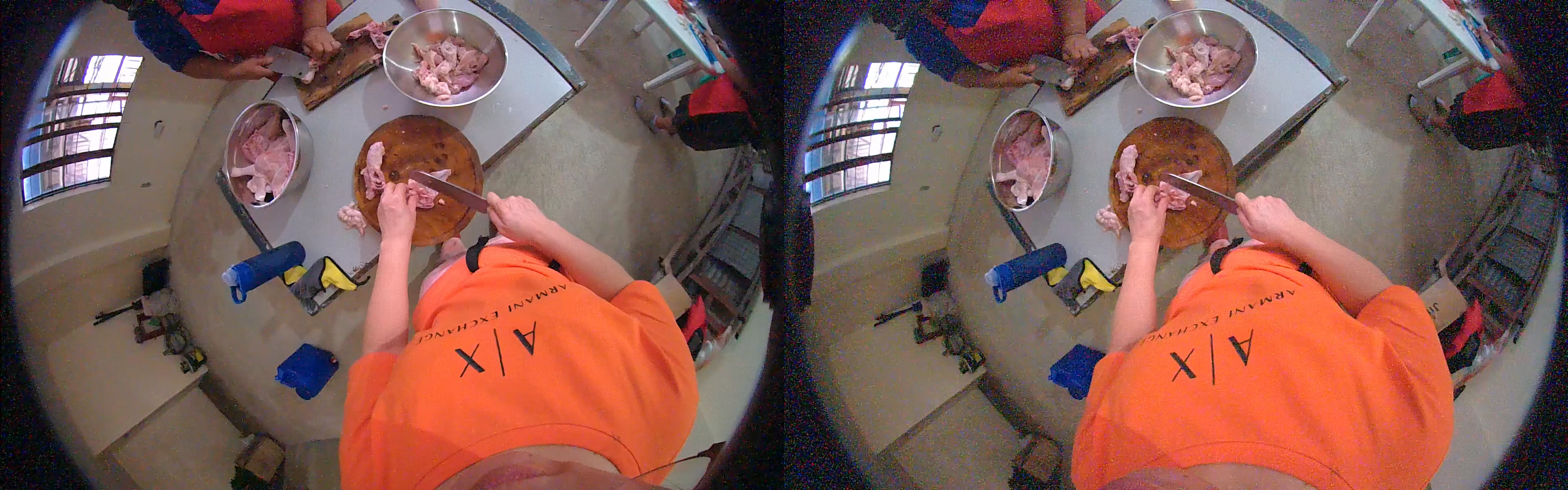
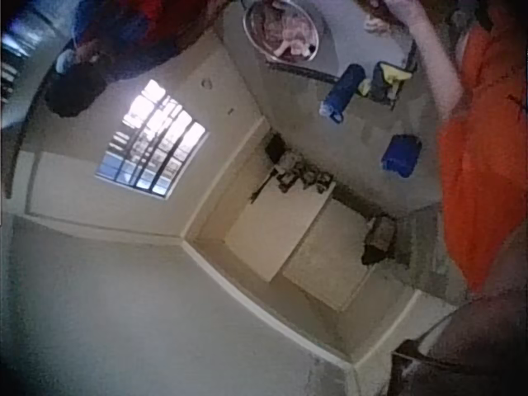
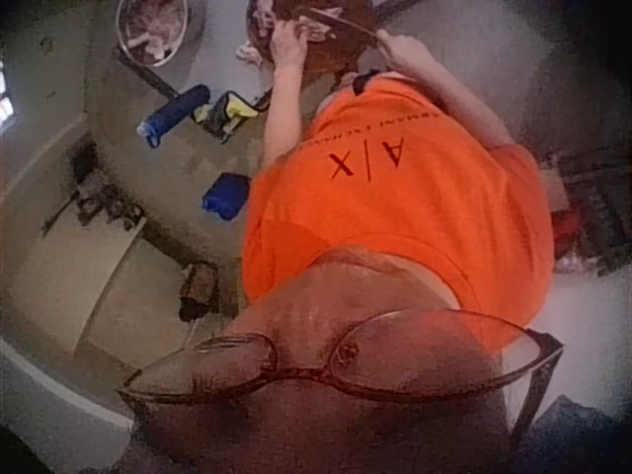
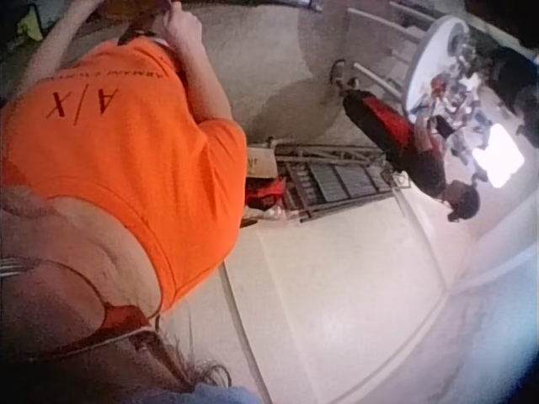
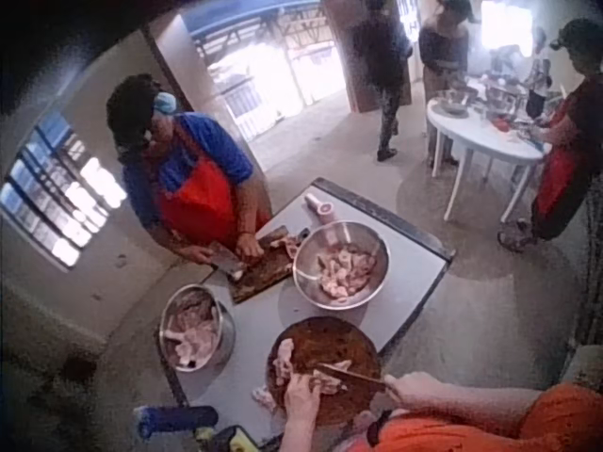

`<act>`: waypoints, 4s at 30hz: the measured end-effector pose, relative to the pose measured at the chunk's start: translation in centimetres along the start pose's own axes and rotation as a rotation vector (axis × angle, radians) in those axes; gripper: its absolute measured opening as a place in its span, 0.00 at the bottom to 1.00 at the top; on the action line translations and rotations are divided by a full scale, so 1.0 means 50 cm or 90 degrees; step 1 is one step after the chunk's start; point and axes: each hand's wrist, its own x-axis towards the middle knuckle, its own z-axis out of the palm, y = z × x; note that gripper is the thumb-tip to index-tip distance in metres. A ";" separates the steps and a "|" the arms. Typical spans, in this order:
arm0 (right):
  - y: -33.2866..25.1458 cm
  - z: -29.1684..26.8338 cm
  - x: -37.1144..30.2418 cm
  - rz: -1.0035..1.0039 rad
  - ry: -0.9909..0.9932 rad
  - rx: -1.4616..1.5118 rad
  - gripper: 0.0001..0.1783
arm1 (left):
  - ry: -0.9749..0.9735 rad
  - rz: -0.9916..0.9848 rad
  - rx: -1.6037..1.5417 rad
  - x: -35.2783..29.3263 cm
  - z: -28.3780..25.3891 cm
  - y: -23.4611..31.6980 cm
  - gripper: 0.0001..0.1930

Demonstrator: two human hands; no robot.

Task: The person uses a knife to slice raw chicken meat on a wooden cutting board and puts the pieces into a metal bowl.

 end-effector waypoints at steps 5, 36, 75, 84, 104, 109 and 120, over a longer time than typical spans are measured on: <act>-0.003 0.005 -0.006 -0.003 0.004 0.014 0.12 | 0.030 0.001 -0.015 0.004 0.008 -0.006 0.08; -0.051 -0.015 0.031 0.009 -0.209 0.263 0.18 | 0.225 -0.265 -0.651 -0.092 0.061 -0.041 0.05; -0.042 0.052 0.075 -0.068 -0.174 0.171 0.20 | 0.271 -0.115 -0.185 -0.103 0.027 -0.011 0.04; -0.092 0.051 0.101 -0.028 -0.180 0.201 0.19 | 0.270 -0.066 -0.224 -0.085 0.011 0.047 0.04; 0.007 0.017 -0.034 0.073 0.235 0.274 0.13 | 0.183 -0.365 -0.819 -0.051 -0.048 -0.103 0.09; 0.031 0.037 -0.114 0.173 0.320 0.425 0.11 | 0.111 -0.296 -0.830 0.000 -0.049 -0.071 0.08; 0.126 0.134 -0.181 0.174 0.512 0.451 0.10 | 0.071 -0.164 -0.844 0.173 -0.069 0.071 0.07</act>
